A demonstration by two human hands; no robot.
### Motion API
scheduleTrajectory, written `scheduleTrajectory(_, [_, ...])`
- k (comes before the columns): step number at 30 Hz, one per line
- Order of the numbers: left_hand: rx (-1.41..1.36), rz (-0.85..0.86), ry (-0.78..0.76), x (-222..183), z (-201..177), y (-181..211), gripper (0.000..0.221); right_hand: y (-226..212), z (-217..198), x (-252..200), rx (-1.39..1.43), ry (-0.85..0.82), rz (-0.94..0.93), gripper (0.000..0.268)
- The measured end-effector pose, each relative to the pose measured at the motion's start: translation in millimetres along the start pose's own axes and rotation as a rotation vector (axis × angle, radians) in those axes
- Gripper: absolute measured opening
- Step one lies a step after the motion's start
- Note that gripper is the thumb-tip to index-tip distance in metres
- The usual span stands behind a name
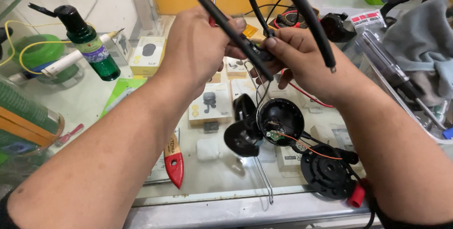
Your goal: Organizing and routing internal wiring of a headset using a small screwdriver.
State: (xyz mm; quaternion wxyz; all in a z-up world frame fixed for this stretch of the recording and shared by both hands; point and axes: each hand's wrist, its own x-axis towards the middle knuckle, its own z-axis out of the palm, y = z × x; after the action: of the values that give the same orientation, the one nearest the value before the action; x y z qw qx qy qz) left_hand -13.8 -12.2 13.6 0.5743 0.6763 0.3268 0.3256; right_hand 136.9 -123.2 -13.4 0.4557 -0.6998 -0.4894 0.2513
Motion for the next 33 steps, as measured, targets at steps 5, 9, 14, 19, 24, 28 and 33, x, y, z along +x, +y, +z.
scheduleTrajectory(5, [-0.004,0.082,-0.071,4.2,-1.7,-4.5,0.016,-10.8,-1.8,-7.9,0.060,-0.009,0.006,0.027])
scheduleTrajectory(9, [-0.034,0.175,-0.091,4.0,-2.0,-5.7,0.015,-4.9,-6.4,-6.0,0.087,-0.022,-0.007,0.030])
scheduleTrajectory(14, [0.049,0.015,-0.064,-5.8,2.7,7.3,0.015,-4.8,-6.6,-5.9,0.100,-0.076,-0.019,0.029])
scheduleTrajectory(19, [0.058,-0.011,-0.052,-6.9,2.6,8.2,0.015,-3.7,-4.8,-4.3,0.123,-0.075,0.000,0.026])
scheduleTrajectory(24, [-0.019,-0.003,-0.032,-2.0,-0.5,0.5,0.016,-7.4,-0.2,-4.6,0.118,-0.066,-0.010,0.023])
scheduleTrajectory(28, [0.080,0.018,-0.037,-5.7,-3.8,7.3,0.021,-7.0,-3.1,-4.8,0.053,-0.076,0.020,0.018])
scheduleTrajectory(33, [0.022,0.029,-0.081,-5.2,-5.4,9.2,0.022,-9.6,-3.0,-4.1,0.056,-0.085,0.013,0.012])
